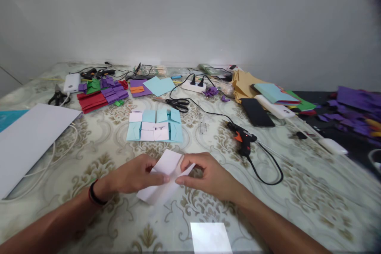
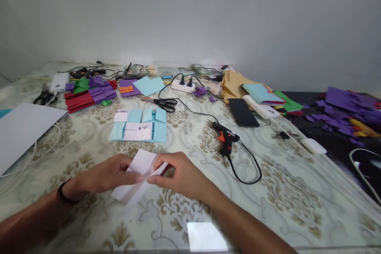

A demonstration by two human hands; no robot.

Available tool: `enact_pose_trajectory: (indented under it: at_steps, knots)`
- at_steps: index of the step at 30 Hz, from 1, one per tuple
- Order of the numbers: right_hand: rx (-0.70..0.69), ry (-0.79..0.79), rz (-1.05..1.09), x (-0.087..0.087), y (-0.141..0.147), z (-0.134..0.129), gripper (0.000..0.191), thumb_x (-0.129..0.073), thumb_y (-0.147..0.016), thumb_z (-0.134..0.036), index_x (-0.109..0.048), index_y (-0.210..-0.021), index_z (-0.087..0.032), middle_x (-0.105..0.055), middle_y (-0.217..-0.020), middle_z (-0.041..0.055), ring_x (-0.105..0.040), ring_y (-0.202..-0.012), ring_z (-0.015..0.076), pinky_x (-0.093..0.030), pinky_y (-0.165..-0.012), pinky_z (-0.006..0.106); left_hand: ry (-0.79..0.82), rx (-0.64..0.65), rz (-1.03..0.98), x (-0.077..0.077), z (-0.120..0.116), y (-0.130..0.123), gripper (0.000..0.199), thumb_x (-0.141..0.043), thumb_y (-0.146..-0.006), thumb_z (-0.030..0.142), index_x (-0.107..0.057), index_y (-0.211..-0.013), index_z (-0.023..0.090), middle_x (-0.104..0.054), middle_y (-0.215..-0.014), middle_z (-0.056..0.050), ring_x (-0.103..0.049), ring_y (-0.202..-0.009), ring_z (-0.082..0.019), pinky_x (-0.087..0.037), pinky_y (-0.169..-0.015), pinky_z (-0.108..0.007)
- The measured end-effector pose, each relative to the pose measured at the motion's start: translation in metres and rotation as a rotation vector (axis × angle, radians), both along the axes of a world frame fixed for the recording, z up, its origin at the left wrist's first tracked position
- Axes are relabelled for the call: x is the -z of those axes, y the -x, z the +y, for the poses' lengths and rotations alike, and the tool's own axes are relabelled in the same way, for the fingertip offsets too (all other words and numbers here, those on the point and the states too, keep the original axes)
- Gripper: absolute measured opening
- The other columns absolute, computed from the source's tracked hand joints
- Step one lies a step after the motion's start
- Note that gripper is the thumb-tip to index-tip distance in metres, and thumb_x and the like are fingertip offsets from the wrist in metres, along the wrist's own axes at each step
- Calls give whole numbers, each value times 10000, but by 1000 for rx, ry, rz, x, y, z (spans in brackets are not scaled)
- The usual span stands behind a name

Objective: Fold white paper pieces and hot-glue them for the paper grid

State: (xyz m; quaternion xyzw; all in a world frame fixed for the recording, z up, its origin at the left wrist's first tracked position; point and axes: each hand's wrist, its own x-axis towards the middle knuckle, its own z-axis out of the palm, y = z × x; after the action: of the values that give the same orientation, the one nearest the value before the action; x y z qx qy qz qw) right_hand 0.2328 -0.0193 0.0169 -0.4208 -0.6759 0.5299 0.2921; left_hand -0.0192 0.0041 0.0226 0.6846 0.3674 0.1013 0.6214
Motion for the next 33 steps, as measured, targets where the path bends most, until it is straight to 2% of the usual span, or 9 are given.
enact_pose_trajectory:
  at_steps: [4,8,10,12,15,18,22,27,33]
  knots:
    - [52,10,23,0,8,-3,290,-850,-787,-361,-638,-913,-208,-649,-757,-20,-590,-671,135,-468,-607,231,36,4,-9,1,-2,-2,441,-692,-903,563,-753,-943,129,-650,-752,-10,-531,-649,-133,-373,-568,-219]
    - [165,-37,150,-17,21,-5,449,-821,-825,-324,-559,-1181,-245,-662,-836,-31,-604,-714,136,-519,-697,263,-68,-155,-97,-15,-6,-8,368,-793,-834,446,-778,-1061,157,-763,-940,-33,-654,-814,-185,-485,-737,-252]
    - [200,-80,198,-34,27,-3,516,-812,-842,-320,-517,-1261,-262,-655,-844,-38,-608,-707,135,-529,-688,266,-154,-269,-111,-31,-7,-9,331,-784,-848,424,-793,-1052,164,-793,-987,-40,-691,-866,-206,-513,-786,-270]
    - [226,-143,253,-56,31,3,542,-834,-825,-326,-527,-1267,-267,-640,-846,-40,-619,-707,139,-544,-666,268,-271,-350,-101,-54,-7,-9,296,-751,-884,432,-811,-997,166,-808,-964,-43,-710,-848,-213,-517,-749,-267]
    - [225,-255,328,-91,36,18,371,-857,-804,-375,-638,-1065,-227,-621,-813,-26,-616,-691,142,-551,-602,258,-428,-425,-172,-91,-1,-8,300,-745,-898,460,-824,-965,178,-823,-936,-44,-731,-826,-220,-522,-704,-261]
    - [203,-387,403,-124,39,34,262,-780,-876,-442,-679,-872,-201,-638,-786,-5,-584,-623,118,-525,-560,244,-559,-477,-257,-125,8,-10,259,-759,-898,430,-821,-966,188,-832,-946,-45,-748,-834,-215,-538,-702,-254]
    - [206,-482,426,-152,40,47,268,-755,-902,-427,-682,-786,-197,-613,-702,-21,-565,-587,98,-504,-571,229,-601,-458,-290,-152,16,-13,238,-764,-898,416,-822,-990,204,-835,-951,-44,-756,-835,-212,-548,-694,-255]
    - [206,-477,420,-161,40,46,248,-778,-875,-404,-697,-779,-190,-595,-664,-25,-532,-585,93,-466,-547,211,-637,-498,-289,-164,17,-12,352,-759,-895,505,-816,-1092,218,-825,-970,-49,-741,-883,-211,-546,-711,-252]
    - [229,-527,294,-155,41,45,233,-756,-884,-378,-702,-749,-195,-588,-637,-20,-518,-587,105,-436,-544,228,-695,-619,-361,-160,21,-14,281,-794,-866,464,-774,-868,183,-719,-768,1,-607,-656,-120,-434,-554,-191]
